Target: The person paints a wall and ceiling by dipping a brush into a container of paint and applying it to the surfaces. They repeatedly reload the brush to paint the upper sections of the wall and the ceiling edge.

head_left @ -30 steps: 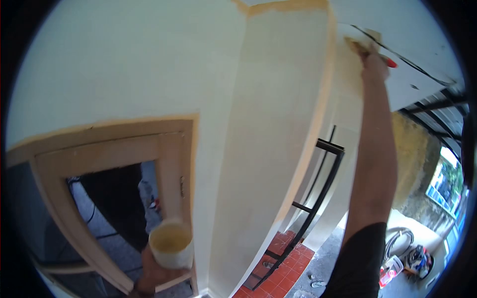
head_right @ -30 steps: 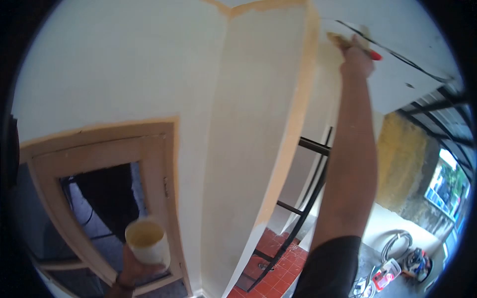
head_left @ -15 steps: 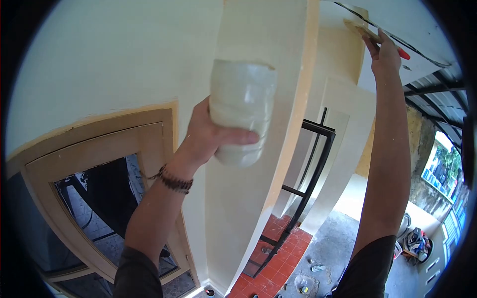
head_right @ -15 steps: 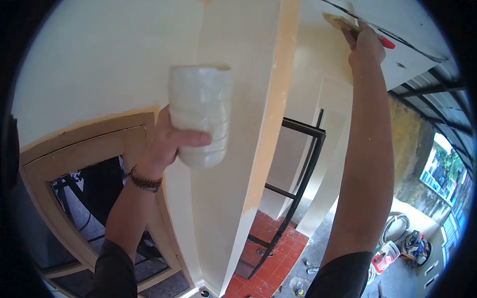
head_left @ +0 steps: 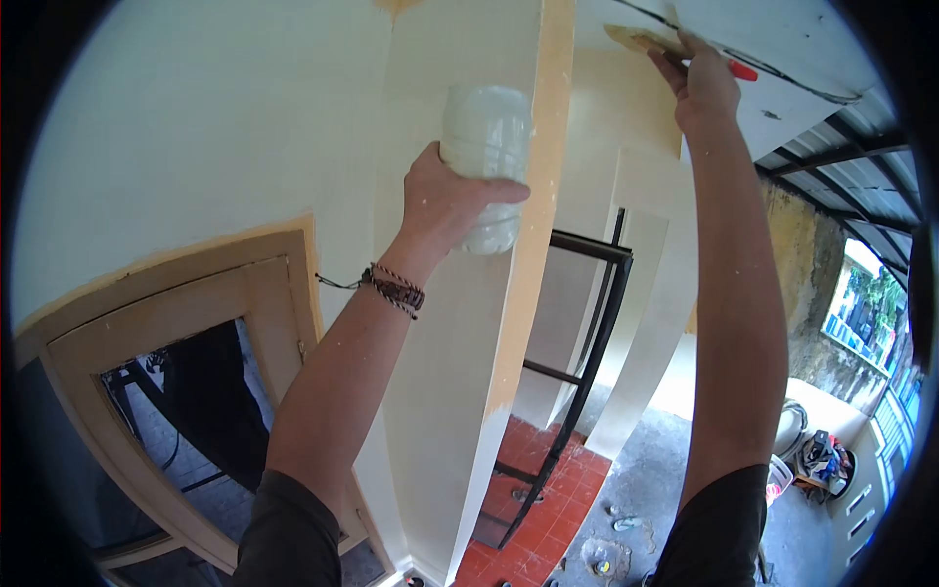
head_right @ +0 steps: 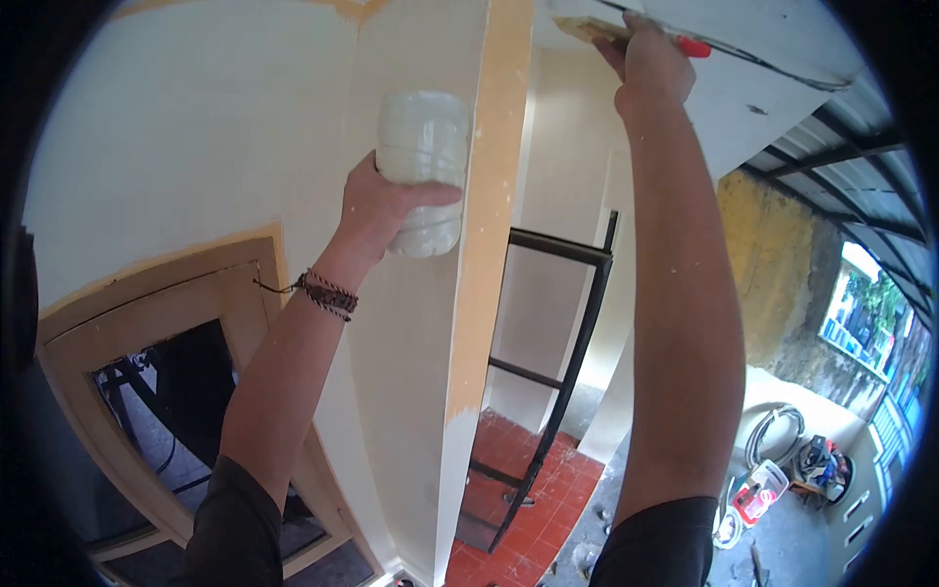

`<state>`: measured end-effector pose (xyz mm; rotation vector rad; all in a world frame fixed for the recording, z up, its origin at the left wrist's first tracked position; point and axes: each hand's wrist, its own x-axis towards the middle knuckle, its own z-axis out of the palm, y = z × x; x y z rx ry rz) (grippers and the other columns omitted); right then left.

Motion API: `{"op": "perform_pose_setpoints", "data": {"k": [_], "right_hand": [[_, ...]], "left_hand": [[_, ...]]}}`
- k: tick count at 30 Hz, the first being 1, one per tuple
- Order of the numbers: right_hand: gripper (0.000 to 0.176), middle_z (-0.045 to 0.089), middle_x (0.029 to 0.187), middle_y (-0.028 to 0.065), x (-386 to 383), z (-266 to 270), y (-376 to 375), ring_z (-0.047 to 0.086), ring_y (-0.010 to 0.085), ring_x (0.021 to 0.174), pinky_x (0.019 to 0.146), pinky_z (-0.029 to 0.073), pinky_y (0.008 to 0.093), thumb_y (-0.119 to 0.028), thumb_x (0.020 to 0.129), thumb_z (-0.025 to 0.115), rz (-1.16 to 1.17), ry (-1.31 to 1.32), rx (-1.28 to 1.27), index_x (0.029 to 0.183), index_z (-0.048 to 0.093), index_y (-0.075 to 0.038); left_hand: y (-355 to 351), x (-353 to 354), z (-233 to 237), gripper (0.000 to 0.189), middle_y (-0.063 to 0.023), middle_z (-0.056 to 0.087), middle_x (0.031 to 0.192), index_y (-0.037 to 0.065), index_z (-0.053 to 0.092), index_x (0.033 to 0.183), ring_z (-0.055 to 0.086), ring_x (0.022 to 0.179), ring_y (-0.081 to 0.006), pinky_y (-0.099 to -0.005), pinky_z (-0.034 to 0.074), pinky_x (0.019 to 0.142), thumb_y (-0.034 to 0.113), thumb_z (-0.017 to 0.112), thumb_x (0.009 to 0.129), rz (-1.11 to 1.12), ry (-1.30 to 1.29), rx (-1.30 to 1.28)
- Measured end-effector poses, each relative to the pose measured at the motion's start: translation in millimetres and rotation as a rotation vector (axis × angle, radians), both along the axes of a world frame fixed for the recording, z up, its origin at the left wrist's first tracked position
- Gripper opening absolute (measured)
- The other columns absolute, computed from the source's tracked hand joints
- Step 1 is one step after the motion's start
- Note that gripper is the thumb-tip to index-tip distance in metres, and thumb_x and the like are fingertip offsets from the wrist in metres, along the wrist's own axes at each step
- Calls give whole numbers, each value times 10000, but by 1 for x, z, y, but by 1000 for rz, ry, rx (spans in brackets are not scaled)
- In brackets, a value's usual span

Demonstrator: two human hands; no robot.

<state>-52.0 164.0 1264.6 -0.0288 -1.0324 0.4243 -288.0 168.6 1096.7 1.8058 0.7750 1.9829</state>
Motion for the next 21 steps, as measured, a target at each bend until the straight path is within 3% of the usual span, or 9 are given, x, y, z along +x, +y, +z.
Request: {"op": "perform_pose_setpoints", "data": {"k": [3, 5, 9, 15, 17, 21], "right_hand": [[295, 564, 1039, 218, -7, 7, -9, 654, 292, 829, 630, 639, 292, -42, 813, 656, 13, 93, -25, 985, 520, 155], [234, 538, 1049, 198, -4, 15, -4, 640, 326, 889, 719, 643, 363, 4, 853, 578, 9, 83, -57, 1026, 493, 136], [254, 552, 1053, 210, -3, 35, 22, 651, 318, 885, 727, 642, 357, -23, 861, 595, -13, 52, -22, 1017, 492, 149], [335, 579, 1049, 211, -25, 54, 50, 680, 299, 779, 674, 641, 299, -49, 836, 666, -50, 33, -92, 1042, 485, 144], [367, 596, 1050, 204, -39, 60, 53, 688, 286, 742, 655, 637, 282, -56, 832, 675, -144, 38, -94, 1078, 478, 131], [407, 627, 1035, 177, -53, 64, 46, 694, 242, 732, 635, 611, 247, -120, 834, 689, -229, 3, -112, 1111, 477, 89]], "left_hand": [[5, 2, 2, 662, -172, 653, 995, -43, 553, 1035, 661, 886, -252, -356, 552, 784, 219, 862, 512, 153, 33, 27], [6, 2, 5, 677, -178, 644, 996, -48, 534, 1040, 653, 899, -265, -362, 545, 790, 220, 856, 509, 144, 41, -29], [-9, 6, 10, 614, -139, 648, 1010, -24, 547, 1067, 659, 882, -239, -364, 559, 757, 152, 844, 559, 152, 50, -80], [-8, 7, 11, 638, -145, 636, 1008, -29, 527, 1056, 653, 882, -239, -362, 554, 768, 172, 842, 539, 184, 75, -119], [-7, 8, 10, 688, -188, 626, 989, -53, 487, 1057, 648, 880, -291, -371, 552, 768, 204, 819, 511, 191, 70, -91], [-10, 10, 10, 685, -189, 627, 982, -59, 483, 1055, 651, 869, -294, -372, 553, 762, 198, 812, 513, 195, 62, -97]]}}
